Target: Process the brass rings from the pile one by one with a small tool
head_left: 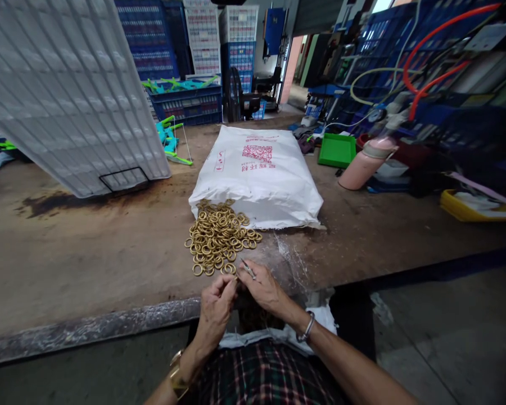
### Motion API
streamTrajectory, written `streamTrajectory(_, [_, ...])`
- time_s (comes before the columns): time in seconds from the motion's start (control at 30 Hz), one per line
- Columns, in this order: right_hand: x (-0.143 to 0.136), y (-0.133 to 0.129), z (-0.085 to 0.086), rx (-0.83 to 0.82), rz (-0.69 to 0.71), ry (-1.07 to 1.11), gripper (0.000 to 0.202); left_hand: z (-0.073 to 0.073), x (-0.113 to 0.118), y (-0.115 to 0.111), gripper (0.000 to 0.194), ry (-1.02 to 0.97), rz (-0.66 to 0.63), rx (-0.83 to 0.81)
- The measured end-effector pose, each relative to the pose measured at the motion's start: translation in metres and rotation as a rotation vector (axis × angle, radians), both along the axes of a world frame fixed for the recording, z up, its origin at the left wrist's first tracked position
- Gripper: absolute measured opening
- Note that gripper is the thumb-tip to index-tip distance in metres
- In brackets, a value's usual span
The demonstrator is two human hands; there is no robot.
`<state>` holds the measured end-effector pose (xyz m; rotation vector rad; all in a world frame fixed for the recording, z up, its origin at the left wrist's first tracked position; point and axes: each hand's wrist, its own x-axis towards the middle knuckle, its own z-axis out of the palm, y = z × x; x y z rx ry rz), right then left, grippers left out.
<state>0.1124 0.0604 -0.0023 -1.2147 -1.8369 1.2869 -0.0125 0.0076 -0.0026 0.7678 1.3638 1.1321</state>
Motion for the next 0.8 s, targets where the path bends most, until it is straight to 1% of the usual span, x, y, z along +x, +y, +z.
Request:
streamTrajectory(0.1, [-0.0008, -0.0002, 0.0001, -0.001, -0.019, -0.024, 0.023, 0.0009, 0.0020, -0.0012, 0.039, -0.062, -0.022, -0.035])
streamTrajectory(0.27, [0.0006, -0.0024, 0.0020, 0.029, 0.003, -0.038, 0.024, -0.0006, 0.0028, -0.0015, 0.037, -0.138, -0.077, -0.038])
streamTrajectory(0.43, [0.0005, -0.0007, -0.0045, 0.051, -0.018, -0.027, 0.022, 0.0007, 0.0026, -0.0030, 0.035, -0.247, -0.080, -0.041])
streamTrajectory(0.57, [0.0020, 0.0003, -0.0067, 0.062, -0.023, 0.005, 0.022, 0.0053, 0.0037, -0.0043, 0.036, -0.306, -0.073, -0.070])
streamTrajectory(0.7, [0.0059, -0.0016, -0.0053, 0.090, -0.027, -0.060, 0.021, 0.0085, 0.0045, -0.0037, 0.036, -0.368, -0.036, -0.095])
streamTrajectory(0.8, [0.0081, -0.0053, -0.0040, 0.110, 0.029, -0.117, 0.017, 0.0074, 0.0040, -0.0025, 0.036, -0.404, 0.007, -0.104])
